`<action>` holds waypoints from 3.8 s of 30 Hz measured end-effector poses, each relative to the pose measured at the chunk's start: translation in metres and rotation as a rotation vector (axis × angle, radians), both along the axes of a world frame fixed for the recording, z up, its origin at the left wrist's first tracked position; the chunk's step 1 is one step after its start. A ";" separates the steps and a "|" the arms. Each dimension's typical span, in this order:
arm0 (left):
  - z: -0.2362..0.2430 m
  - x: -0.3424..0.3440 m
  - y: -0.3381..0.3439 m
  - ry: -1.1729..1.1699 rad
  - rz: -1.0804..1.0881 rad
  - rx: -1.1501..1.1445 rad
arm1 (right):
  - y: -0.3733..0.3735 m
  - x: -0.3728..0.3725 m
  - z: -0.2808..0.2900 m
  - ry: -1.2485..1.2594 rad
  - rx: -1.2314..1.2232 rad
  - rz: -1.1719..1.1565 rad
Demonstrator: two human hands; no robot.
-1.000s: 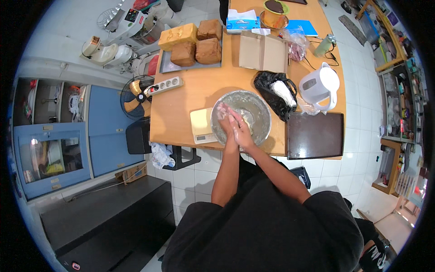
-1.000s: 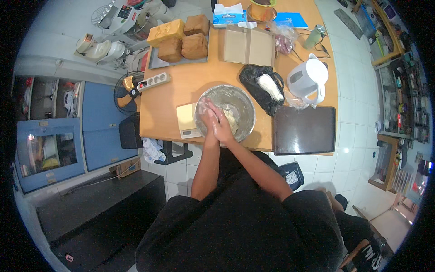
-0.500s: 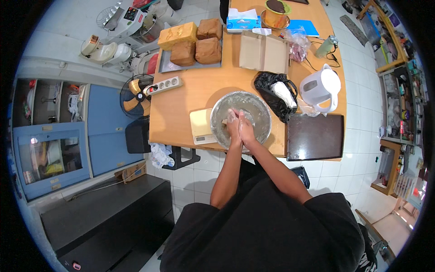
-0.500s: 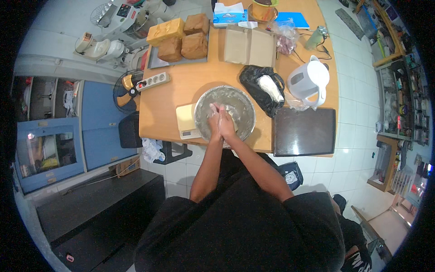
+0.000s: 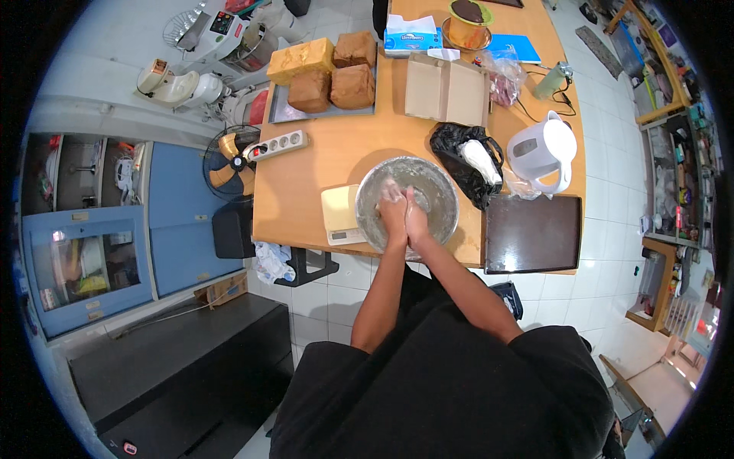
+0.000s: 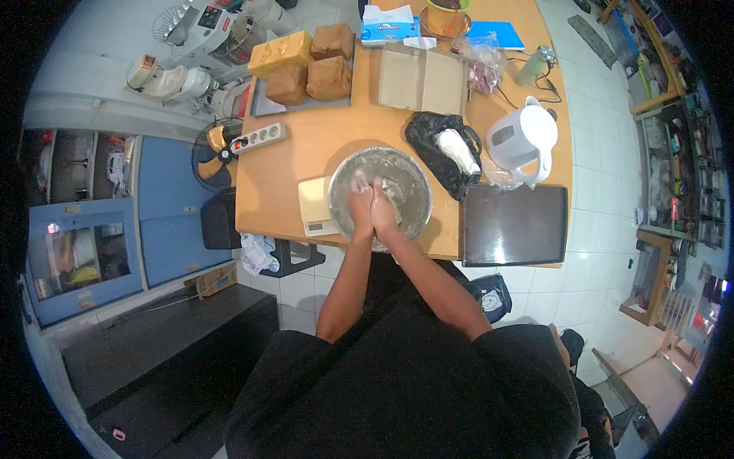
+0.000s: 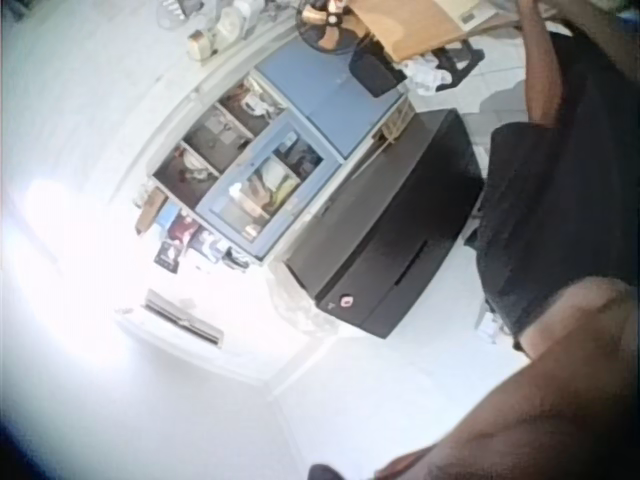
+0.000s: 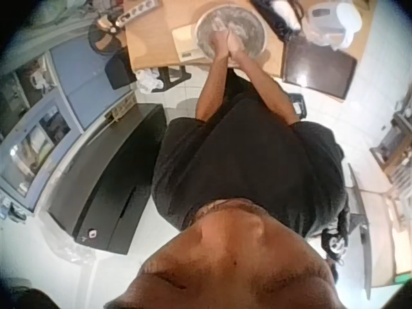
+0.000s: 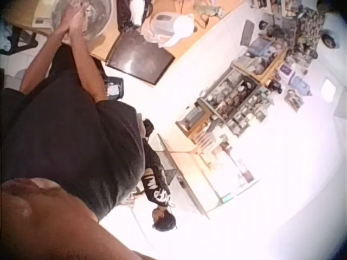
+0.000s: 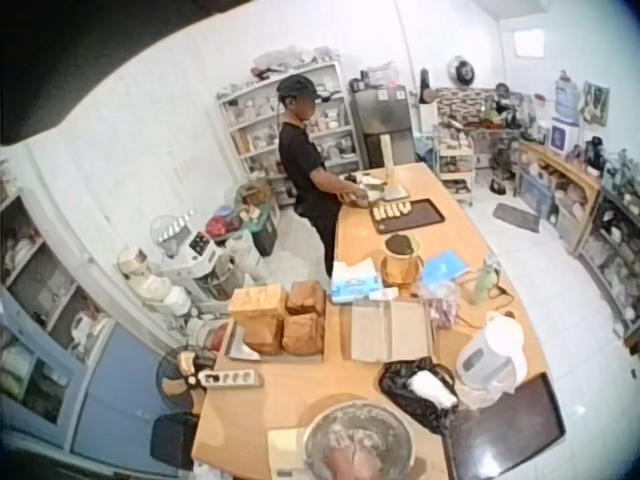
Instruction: The person tears portions of dough from a bowl, weighs them on a digital scale, and rolls the dough into balls by hand.
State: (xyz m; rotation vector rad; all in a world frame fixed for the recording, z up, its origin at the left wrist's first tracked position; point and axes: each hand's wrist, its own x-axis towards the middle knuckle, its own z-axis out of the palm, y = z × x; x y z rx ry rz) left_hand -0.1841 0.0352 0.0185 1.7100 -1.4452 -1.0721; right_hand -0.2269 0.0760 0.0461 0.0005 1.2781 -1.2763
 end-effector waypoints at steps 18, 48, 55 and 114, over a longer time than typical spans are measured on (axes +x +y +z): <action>-0.016 -0.021 0.031 0.370 -0.034 0.160 | -0.024 -0.014 -0.075 0.134 -0.198 0.055; -0.031 -0.008 0.020 0.274 -0.113 0.142 | -0.003 -0.019 -0.031 0.317 -0.431 0.021; 0.027 -0.008 0.039 0.172 -0.179 -0.122 | -0.007 -0.031 -0.036 -0.087 -0.245 0.098; 0.029 0.030 0.001 0.295 -0.074 0.292 | 0.012 -0.041 -0.052 -0.154 -0.308 0.090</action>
